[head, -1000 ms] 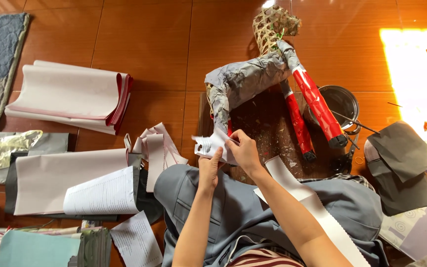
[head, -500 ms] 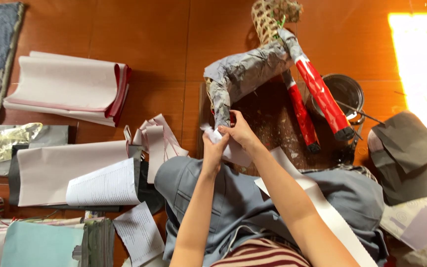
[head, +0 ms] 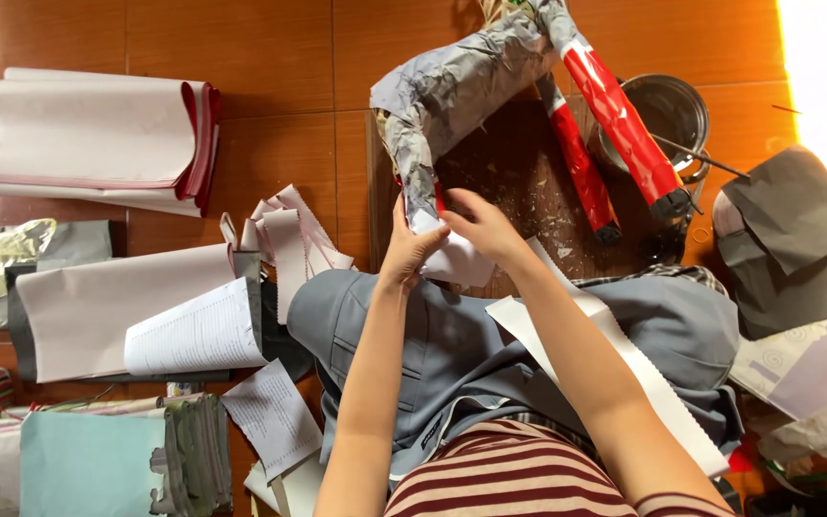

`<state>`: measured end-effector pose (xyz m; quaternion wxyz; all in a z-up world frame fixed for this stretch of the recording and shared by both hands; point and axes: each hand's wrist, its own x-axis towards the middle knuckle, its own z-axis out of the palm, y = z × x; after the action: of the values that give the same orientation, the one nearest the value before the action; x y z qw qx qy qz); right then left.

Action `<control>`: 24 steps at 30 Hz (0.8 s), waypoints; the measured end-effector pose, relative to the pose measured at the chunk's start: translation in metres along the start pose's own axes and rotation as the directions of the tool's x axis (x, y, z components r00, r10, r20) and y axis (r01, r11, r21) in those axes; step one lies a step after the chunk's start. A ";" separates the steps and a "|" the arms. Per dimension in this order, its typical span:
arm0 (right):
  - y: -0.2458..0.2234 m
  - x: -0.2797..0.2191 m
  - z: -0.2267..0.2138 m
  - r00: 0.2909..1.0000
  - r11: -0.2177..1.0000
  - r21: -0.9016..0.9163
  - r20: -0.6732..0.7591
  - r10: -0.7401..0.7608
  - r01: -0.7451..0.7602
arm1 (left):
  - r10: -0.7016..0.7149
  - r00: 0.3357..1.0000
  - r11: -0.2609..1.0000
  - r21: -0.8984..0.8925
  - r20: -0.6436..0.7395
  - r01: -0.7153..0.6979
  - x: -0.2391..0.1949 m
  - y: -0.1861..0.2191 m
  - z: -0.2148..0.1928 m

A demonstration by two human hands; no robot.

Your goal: Wrapping a giraffe-shaped craft object with paper and red tape

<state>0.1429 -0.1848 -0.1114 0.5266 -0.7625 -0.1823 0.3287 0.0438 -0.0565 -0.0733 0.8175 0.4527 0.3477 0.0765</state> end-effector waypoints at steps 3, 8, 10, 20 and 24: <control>-0.009 -0.060 -0.021 0.991 0.962 0.253 -0.057 0.118 -0.100 | -0.041 0.999 0.999 -0.005 -0.015 0.041 0.010 -0.012 -0.005; 0.029 -0.117 0.014 0.908 0.676 0.609 0.241 0.342 -0.415 | -0.075 0.996 0.997 0.023 -0.044 0.076 0.018 -0.030 -0.010; 0.049 -0.116 0.043 0.878 0.525 0.707 0.331 0.345 -0.473 | -0.078 0.995 0.996 0.038 -0.063 0.081 0.016 -0.029 -0.007; 0.012 -0.059 0.044 0.918 0.563 0.771 0.067 0.391 -0.296 | -0.038 0.998 0.998 -0.041 0.046 0.040 0.015 -0.062 -0.030; -0.015 -0.059 0.035 0.909 0.645 0.691 0.040 0.415 -0.325 | -0.001 0.989 0.998 -0.055 0.148 0.009 0.014 -0.060 -0.031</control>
<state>0.0775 -0.1918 -0.0874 0.7011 -0.5536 0.1442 0.4257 0.0229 -0.0634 -0.1389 0.8535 0.4333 0.2851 0.0502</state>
